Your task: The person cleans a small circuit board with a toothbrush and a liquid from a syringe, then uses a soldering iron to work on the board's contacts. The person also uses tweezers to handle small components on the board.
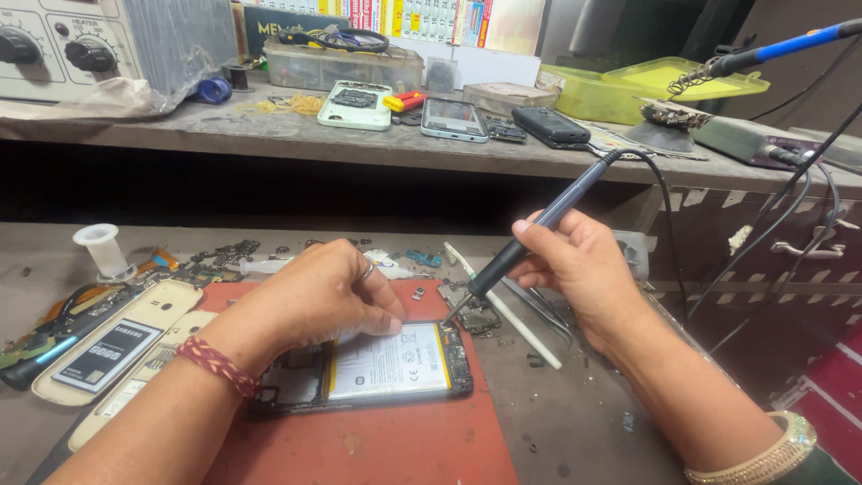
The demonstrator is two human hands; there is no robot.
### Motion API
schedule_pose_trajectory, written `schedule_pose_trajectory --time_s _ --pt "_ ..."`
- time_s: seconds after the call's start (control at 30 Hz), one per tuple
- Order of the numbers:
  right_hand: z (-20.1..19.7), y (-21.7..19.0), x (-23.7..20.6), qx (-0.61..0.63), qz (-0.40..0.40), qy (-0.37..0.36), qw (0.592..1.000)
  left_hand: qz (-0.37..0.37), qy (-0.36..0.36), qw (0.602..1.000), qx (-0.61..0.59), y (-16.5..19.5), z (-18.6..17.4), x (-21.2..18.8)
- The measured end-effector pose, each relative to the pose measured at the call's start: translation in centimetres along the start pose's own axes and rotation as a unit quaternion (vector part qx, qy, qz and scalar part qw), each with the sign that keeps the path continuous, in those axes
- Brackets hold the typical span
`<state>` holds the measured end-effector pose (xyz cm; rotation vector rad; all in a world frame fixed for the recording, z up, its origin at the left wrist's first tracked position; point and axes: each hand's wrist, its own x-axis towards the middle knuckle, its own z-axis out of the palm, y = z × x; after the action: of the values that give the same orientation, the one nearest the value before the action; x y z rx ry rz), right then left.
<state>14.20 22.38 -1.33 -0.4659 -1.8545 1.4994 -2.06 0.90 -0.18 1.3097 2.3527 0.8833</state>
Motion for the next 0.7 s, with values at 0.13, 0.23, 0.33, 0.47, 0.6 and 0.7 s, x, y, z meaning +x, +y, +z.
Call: schedule_pose_trajectory --time_s 0.13,0.23,0.33,0.47,0.6,0.7 --pt "-0.06 0.1 0.0 0.0 0.002 0.005 1.0 0.003 -0.003 1.0 -0.004 -0.02 0.02 -0.02" --pt "-0.11 -0.01 0.08 0.004 0.004 0.009 1.0 -0.002 -0.003 1.0 -0.007 0.16 -0.08 0.02" --pt "-0.15 -0.02 0.03 0.011 0.011 0.011 1.0 -0.012 -0.006 1.0 -0.011 0.29 -0.06 -0.15" --pt "-0.26 0.02 0.07 0.013 0.009 0.014 1.0 -0.011 -0.004 1.0 -0.011 0.44 -0.17 -0.18" --pt "-0.34 0.14 0.02 0.018 0.002 0.014 1.0 -0.016 -0.005 1.0 -0.011 0.48 -0.08 -0.25" --pt "-0.39 0.08 -0.01 0.024 -0.002 0.011 1.0 -0.012 -0.003 1.0 -0.01 0.44 -0.1 -0.37"
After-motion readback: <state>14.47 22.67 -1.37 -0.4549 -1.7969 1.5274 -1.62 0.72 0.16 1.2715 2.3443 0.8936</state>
